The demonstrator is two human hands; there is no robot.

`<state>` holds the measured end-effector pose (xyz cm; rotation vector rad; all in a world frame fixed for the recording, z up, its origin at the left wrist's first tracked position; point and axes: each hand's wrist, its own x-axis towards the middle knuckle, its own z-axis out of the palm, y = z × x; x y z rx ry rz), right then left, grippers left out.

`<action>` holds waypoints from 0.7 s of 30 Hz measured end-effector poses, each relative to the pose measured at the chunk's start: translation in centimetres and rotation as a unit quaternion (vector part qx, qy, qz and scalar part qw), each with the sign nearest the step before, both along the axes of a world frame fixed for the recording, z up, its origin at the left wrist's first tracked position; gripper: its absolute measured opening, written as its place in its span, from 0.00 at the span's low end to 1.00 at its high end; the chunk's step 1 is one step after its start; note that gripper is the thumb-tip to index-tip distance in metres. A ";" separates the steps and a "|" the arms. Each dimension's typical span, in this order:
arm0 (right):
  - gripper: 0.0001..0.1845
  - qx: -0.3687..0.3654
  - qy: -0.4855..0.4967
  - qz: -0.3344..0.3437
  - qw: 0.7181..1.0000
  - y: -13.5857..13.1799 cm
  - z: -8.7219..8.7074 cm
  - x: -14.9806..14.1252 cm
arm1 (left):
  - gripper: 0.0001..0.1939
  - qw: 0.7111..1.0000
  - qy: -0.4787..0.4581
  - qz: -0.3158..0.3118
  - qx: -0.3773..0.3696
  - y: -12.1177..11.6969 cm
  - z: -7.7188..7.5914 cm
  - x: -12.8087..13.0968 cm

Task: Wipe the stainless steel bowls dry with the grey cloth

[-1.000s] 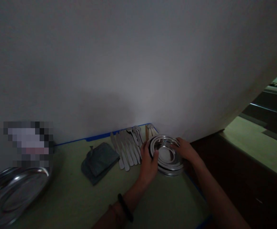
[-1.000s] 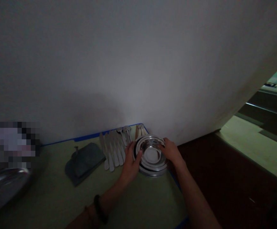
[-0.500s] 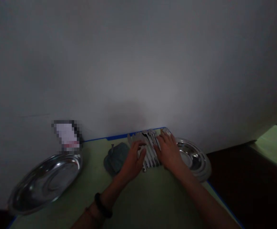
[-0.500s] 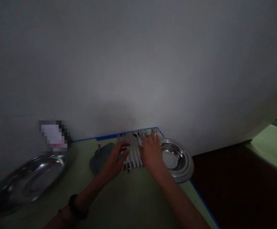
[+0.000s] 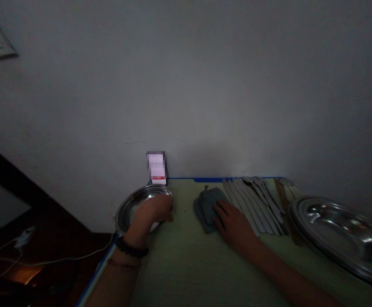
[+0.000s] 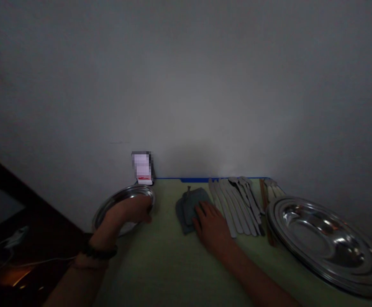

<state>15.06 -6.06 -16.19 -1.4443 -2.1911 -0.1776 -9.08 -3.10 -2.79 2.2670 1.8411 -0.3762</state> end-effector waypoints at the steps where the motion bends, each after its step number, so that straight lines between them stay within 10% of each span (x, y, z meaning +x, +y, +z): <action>1: 0.20 0.006 -0.005 -0.003 1.000 -0.1 0.0 0.0 | 0.13 1.000 0.007 -0.003 0.005 -0.1 0.1 0.1; 14: 0.21 -0.006 0.002 0.004 1.000 -0.3 -0.1 0.4 | 0.13 0.997 -0.048 -0.019 0.062 -2.0 3.5 -0.2; 21: 0.26 -0.040 -0.021 -0.006 0.999 -1.0 1.7 -0.4 | 0.15 0.965 -0.040 0.137 0.220 -5.3 6.8 -0.3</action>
